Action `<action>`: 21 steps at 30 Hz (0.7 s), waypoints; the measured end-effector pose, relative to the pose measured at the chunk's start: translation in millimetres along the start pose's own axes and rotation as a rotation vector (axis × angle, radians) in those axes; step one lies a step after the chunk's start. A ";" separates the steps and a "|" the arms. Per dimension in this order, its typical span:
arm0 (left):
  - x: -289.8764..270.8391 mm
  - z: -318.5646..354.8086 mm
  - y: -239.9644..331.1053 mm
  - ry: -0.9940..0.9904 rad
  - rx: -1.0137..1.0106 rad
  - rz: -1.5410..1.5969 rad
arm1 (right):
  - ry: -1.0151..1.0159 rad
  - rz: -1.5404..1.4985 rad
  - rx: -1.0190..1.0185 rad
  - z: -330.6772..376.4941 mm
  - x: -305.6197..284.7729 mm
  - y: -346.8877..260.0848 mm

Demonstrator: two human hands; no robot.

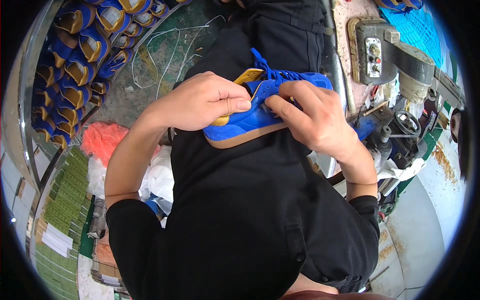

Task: The person sits on the floor and inspects a blue and yellow sneaker by hand, turning it over to view the sole, laces, and interior. The person repeatedly picks up and places down the shoe while examining its condition.

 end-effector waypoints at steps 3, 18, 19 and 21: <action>4.3 -0.6 2.2 -0.095 -0.033 0.013 | -0.009 -0.034 -0.034 -2.2 3.0 -17.4; 4.7 5.4 -13.4 -0.053 -0.156 0.130 | 0.023 0.057 -0.037 -1.8 3.8 -6.0; 3.4 3.8 -9.5 -0.045 -0.126 0.089 | 0.015 0.016 -0.074 -1.7 4.4 -24.9; 2.6 1.2 -1.7 -0.022 -0.065 0.009 | 0.032 0.057 -0.160 -14.6 12.3 -46.5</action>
Point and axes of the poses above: each hand's wrist, its own z-axis away from the middle knuckle, its own x-axis out of the palm, y = z × x, the point moved 6 cm from there along -z, towards the middle knuckle, and after that the axes turned 1 degree about z, right-handed, at the moved point
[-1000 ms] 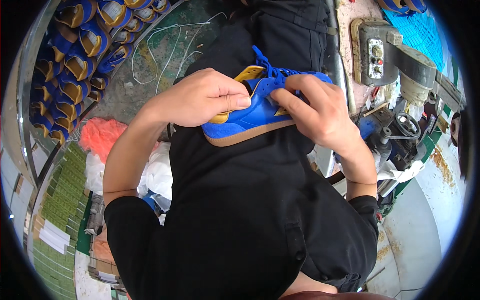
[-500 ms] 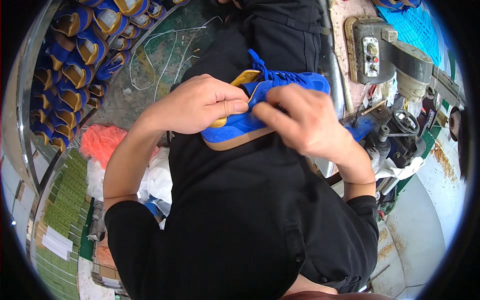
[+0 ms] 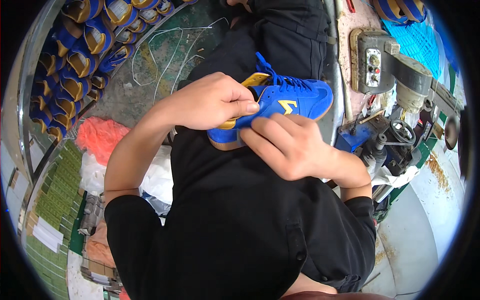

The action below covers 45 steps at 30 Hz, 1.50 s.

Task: The person sits on the floor and inspects a blue and yellow sneaker by hand, turning it over to view the sole, laces, and interior. The person repeatedly picks up and places down the shoe while examining its condition.

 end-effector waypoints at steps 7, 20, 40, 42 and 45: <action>-1.8 2.2 -1.9 0.007 -0.108 0.024 | -0.037 -0.034 0.075 6.1 -0.9 16.8; 4.4 6.1 -6.9 0.054 -0.052 -0.010 | -0.134 -0.127 0.157 4.0 9.5 11.3; -3.7 6.9 31.6 -0.014 0.219 0.109 | 0.956 -0.532 0.836 154.7 -68.2 81.3; -3.8 0.8 46.7 -0.058 0.223 0.104 | 1.157 -0.799 0.765 190.2 -58.0 93.0; -2.1 -16.5 75.4 -0.136 0.249 0.048 | 1.254 -0.948 1.059 191.0 -43.0 93.7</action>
Point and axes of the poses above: each hand's wrist, its own z-axis away from the middle knuckle, its own x-axis out of the palm, y = z × x, the point moved 6 cm from there along -z, towards the middle knuckle, and after that the axes turned 1 degree about z, right-handed, at the moved point
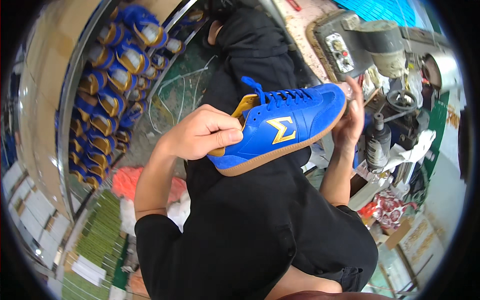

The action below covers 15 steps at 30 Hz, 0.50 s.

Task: The person sits on the floor and inspects a blue and yellow sneaker by hand, turning it over to view the sole, laces, and interior. The person repeatedly picks up and places down the shoe while examining its condition.

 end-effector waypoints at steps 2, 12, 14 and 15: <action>2.2 -18.2 12.8 -0.037 0.023 -0.048 | -0.128 -0.045 0.167 2.5 -4.7 7.1; 6.6 -106.7 68.8 -0.049 0.183 0.008 | 0.216 -0.442 0.226 19.2 -81.9 8.0; -0.2 -116.7 72.2 0.018 0.326 0.004 | 0.256 -0.462 0.260 20.0 -79.8 -22.7; 0.8 -119.2 64.1 0.079 0.295 0.062 | 0.264 -0.530 0.272 21.2 -84.9 -23.8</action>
Point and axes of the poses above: each hand's wrist, its own z-axis away from the middle knuckle, its own x-axis out of the palm, y = z × x, the point moved 6 cm from there along -z, towards the middle knuckle, and after that the axes turned 1 degree about z, right-handed, at the moved point
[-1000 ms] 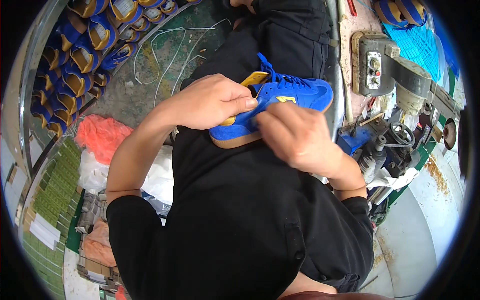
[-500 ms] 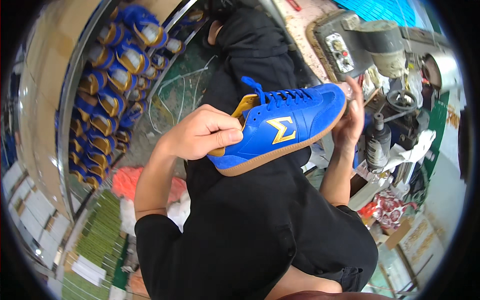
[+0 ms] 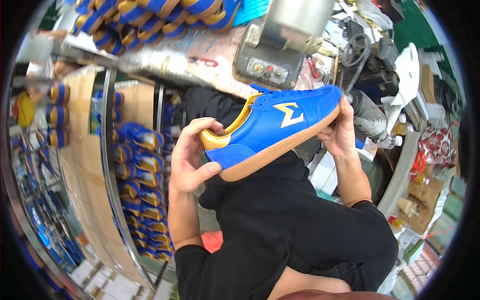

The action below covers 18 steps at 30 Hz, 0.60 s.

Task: The person sits on the floor and inspects a blue and yellow sneaker by hand, turning it over to view the sole, laces, and interior. The person repeatedly picks up and places down the shoe while examining its condition.

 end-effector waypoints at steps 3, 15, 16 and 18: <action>19.8 -26.6 8.7 0.132 -0.020 0.130 | -0.017 -0.063 0.068 7.5 0.0 -14.3; 42.7 -114.0 9.1 -0.001 0.050 0.109 | 0.009 -0.168 0.051 33.1 -17.3 -45.7; 44.2 -115.8 9.5 0.006 0.045 0.113 | 0.038 -0.159 0.007 34.8 -19.8 -45.1; 45.2 -115.8 7.1 -0.001 0.034 0.121 | 0.039 -0.132 -0.109 39.1 -23.2 -45.7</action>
Point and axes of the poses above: each hand's wrist, its own z-axis away from the middle knuckle, its own x-axis out of the palm, y = z × x, the point moved 6 cm from there along -z, towards the middle knuckle, and after that the axes turned 1 degree about z, right-handed, at the moved point
